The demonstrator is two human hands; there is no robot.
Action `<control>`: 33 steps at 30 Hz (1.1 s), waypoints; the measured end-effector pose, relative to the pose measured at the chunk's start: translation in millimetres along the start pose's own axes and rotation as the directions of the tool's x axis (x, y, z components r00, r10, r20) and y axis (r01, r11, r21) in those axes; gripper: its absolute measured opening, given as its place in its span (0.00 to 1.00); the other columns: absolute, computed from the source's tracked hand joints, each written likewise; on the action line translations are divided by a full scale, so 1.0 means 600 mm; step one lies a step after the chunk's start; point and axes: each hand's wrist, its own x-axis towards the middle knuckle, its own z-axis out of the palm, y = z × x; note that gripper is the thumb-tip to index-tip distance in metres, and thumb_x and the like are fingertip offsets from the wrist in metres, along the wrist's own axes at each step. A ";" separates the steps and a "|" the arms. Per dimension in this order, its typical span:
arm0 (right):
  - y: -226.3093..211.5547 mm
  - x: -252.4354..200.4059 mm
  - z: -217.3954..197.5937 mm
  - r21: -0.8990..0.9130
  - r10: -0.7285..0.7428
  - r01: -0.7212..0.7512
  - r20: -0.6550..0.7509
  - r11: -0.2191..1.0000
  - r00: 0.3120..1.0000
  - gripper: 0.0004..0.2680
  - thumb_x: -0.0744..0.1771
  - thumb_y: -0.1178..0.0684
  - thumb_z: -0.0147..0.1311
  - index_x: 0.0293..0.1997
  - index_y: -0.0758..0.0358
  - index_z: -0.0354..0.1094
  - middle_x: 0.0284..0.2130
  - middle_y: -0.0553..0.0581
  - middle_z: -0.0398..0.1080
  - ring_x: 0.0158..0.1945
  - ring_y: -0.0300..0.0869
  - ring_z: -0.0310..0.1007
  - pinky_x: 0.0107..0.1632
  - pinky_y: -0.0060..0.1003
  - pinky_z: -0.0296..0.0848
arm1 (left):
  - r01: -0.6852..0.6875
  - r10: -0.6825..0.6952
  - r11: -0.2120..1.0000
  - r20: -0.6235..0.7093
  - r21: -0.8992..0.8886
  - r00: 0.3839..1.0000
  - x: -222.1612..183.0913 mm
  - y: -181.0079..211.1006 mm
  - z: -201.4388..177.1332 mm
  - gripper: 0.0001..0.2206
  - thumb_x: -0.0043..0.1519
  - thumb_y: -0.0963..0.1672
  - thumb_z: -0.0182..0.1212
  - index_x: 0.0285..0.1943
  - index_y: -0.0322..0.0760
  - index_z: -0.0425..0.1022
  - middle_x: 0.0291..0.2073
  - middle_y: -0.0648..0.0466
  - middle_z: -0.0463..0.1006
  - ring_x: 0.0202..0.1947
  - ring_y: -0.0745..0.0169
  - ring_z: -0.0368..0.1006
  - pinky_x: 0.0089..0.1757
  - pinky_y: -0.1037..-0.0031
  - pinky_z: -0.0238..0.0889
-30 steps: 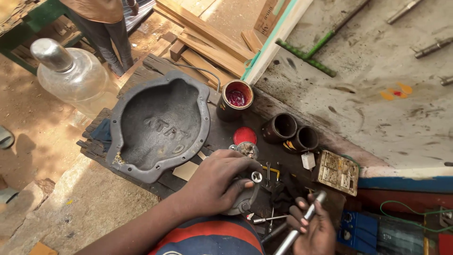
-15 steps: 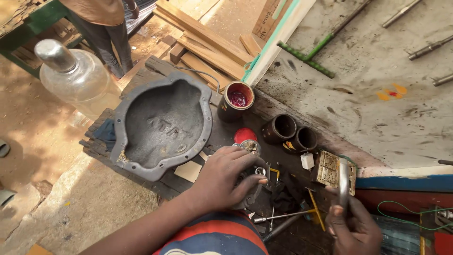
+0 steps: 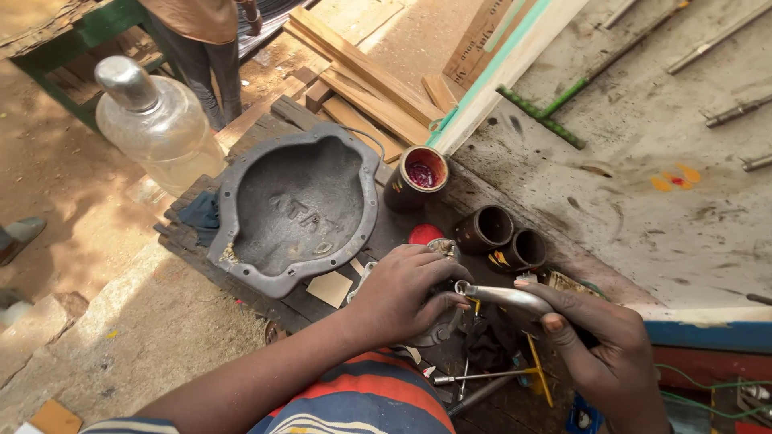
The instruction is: Repairing or assembling a motorcycle starter motor component inside an engine housing.
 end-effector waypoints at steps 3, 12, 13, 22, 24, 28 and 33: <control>0.024 0.010 0.000 -0.153 0.164 -0.152 0.075 0.977 0.984 0.14 0.66 0.55 0.58 0.58 0.60 0.79 0.31 0.58 0.78 0.27 0.44 0.73 0.33 0.37 0.71 | -0.051 0.052 0.999 -0.039 0.007 0.998 -0.006 -0.007 0.005 0.12 0.59 0.47 0.67 0.48 0.41 0.78 0.39 0.51 0.79 0.46 0.50 0.75 0.49 0.62 0.65; 0.040 0.065 -0.038 -0.100 -0.014 0.046 0.307 0.994 0.952 0.15 0.65 0.55 0.60 0.58 0.58 0.77 0.39 0.54 0.80 0.40 0.40 0.79 0.40 0.33 0.77 | -0.072 0.068 0.995 -0.061 -0.067 0.996 -0.009 -0.008 0.001 0.12 0.60 0.45 0.66 0.50 0.40 0.77 0.39 0.53 0.79 0.47 0.49 0.76 0.49 0.60 0.65; 0.044 0.077 -0.043 -0.091 -0.031 0.063 0.321 0.994 0.946 0.15 0.65 0.55 0.60 0.58 0.58 0.77 0.39 0.54 0.80 0.40 0.40 0.79 0.40 0.33 0.77 | -0.060 0.056 0.997 -0.074 -0.053 0.996 -0.011 -0.011 0.005 0.12 0.60 0.45 0.66 0.50 0.40 0.77 0.39 0.53 0.79 0.47 0.49 0.76 0.49 0.60 0.65; 0.041 0.173 -0.049 -0.483 0.273 0.073 0.606 0.873 0.747 0.18 0.64 0.45 0.65 0.61 0.40 0.76 0.29 0.49 0.73 0.34 0.39 0.69 0.39 0.38 0.74 | -0.056 0.051 0.993 -0.047 -0.100 0.998 -0.010 -0.018 0.015 0.13 0.59 0.44 0.66 0.52 0.42 0.78 0.38 0.54 0.79 0.45 0.53 0.77 0.48 0.62 0.68; 0.031 0.181 -0.040 -0.425 0.296 0.025 0.669 0.905 0.682 0.15 0.64 0.49 0.60 0.57 0.50 0.79 0.30 0.50 0.72 0.35 0.38 0.70 0.38 0.38 0.74 | -0.037 0.035 0.996 -0.029 -0.087 0.999 -0.012 -0.017 0.012 0.12 0.58 0.44 0.67 0.51 0.43 0.79 0.36 0.54 0.79 0.45 0.53 0.76 0.48 0.62 0.68; 0.043 0.174 -0.040 -0.365 0.255 -0.002 0.647 0.931 0.719 0.14 0.63 0.49 0.62 0.53 0.53 0.80 0.30 0.51 0.73 0.35 0.39 0.70 0.38 0.38 0.74 | -0.049 0.046 0.995 -0.037 -0.093 0.998 -0.011 -0.004 0.006 0.13 0.59 0.45 0.66 0.52 0.42 0.78 0.38 0.53 0.79 0.46 0.51 0.76 0.48 0.61 0.67; 0.021 0.159 -0.037 -0.355 0.294 -0.071 0.627 0.932 0.721 0.20 0.62 0.49 0.66 0.62 0.45 0.74 0.28 0.55 0.72 0.33 0.41 0.70 0.37 0.38 0.74 | -0.079 0.076 0.996 -0.081 -0.043 0.994 -0.002 0.029 0.015 0.20 0.59 0.45 0.63 0.61 0.39 0.70 0.47 0.52 0.80 0.52 0.50 0.78 0.56 0.59 0.65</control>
